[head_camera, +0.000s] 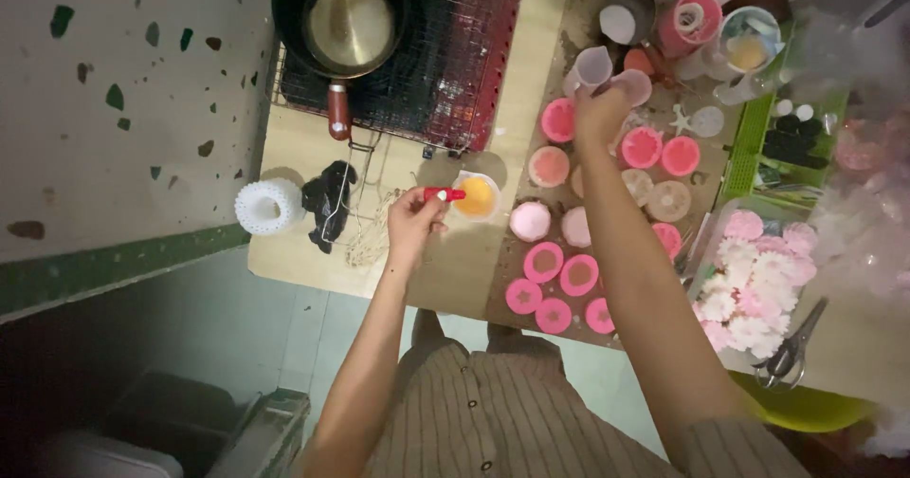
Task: Pouring wax into molds, cleaning a dropper bottle, and removing a finished candle from a silicone mold.
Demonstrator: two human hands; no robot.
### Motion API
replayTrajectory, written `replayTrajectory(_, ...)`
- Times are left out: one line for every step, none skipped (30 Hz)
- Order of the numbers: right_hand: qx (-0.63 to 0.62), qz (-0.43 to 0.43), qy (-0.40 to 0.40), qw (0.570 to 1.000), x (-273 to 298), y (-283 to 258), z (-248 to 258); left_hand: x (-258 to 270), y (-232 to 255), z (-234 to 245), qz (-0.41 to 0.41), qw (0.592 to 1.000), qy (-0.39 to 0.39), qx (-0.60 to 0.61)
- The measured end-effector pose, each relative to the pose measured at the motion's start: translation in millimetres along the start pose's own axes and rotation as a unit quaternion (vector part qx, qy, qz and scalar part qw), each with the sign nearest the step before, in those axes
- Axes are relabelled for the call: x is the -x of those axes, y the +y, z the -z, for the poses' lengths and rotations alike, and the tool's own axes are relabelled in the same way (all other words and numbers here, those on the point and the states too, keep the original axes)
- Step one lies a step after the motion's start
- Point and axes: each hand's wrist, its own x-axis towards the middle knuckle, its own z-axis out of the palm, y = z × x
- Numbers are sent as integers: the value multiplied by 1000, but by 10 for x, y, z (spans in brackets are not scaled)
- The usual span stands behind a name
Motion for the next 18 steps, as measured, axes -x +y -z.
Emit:
replayTrajectory(-1, -1, 0, 1000, 16, -13, 46, 15, 61, -43, -1, 1000, 0, -2)
replayTrajectory(-10, 5, -29, 1000, 33, -26, 93, 32, 121, -87, -34, 997, 7, -71)
replayTrajectory(-18, 11, -58, 998, 63, -34, 144, 58, 178, -124, -66, 988, 13, -141)
replayTrajectory(-19, 10, -58, 998, 133, -96, 258, 105, 271, -177, -66, 988, 13, -142)
replayTrajectory(-24, 23, -68, 997, 202, -157, 379, 153, 363, -233, -63, 976, 10, -206)
replayTrajectory(-28, 36, -78, 996, 271, -218, 503, 204, 456, -290, -60, 961, 6, -269)
replayTrajectory(-29, 36, -77, 996, 376, -179, 572, 197, 444, -303, -60, 961, 5, -270)
replayTrajectory(-58, 25, -55, 996, 482, -142, 642, 192, 433, -315, -148, 928, 6, -341)
replayTrajectory(-86, 14, -33, 996, 591, -104, 709, 185, 419, -323, -234, 883, 6, -407)
replayTrajectory(-87, 13, -32, 996, 731, -44, 839, 176, 415, -341, -235, 882, 5, -408)
replayTrajectory(-105, 26, -21, 994, 880, 15, 967, 173, 412, -352, -248, 878, -3, -410)
replayTrajectory(-123, 39, -10, 992, 1030, 73, 1095, 171, 410, -363, -260, 873, -11, -412)
replayTrajectory(-125, 38, -9, 991, 1165, 85, 1242, 165, 397, -365, -262, 872, -11, -414)
replayTrajectory(-100, -9, -19, 995, 1301, 97, 1386, 158, 384, -367, -267, 871, -16, -412)
replayTrajectory(-75, -56, -29, 995, 1441, 116, 1539, 154, 362, -373, -272, 870, -22, -410)
replayTrajectory(-75, -57, -27, 995, 1521, 240, 1607, 156, 357, -380, -273, 870, -23, -411)
replayTrajectory(-96, -59, -23, 993, 1603, 362, 1670, 155, 356, -385, -268, 863, -25, -427)
replayTrajectory(-117, -62, -19, 991, 1684, 484, 1729, 151, 356, -391, -263, 856, -26, -443)
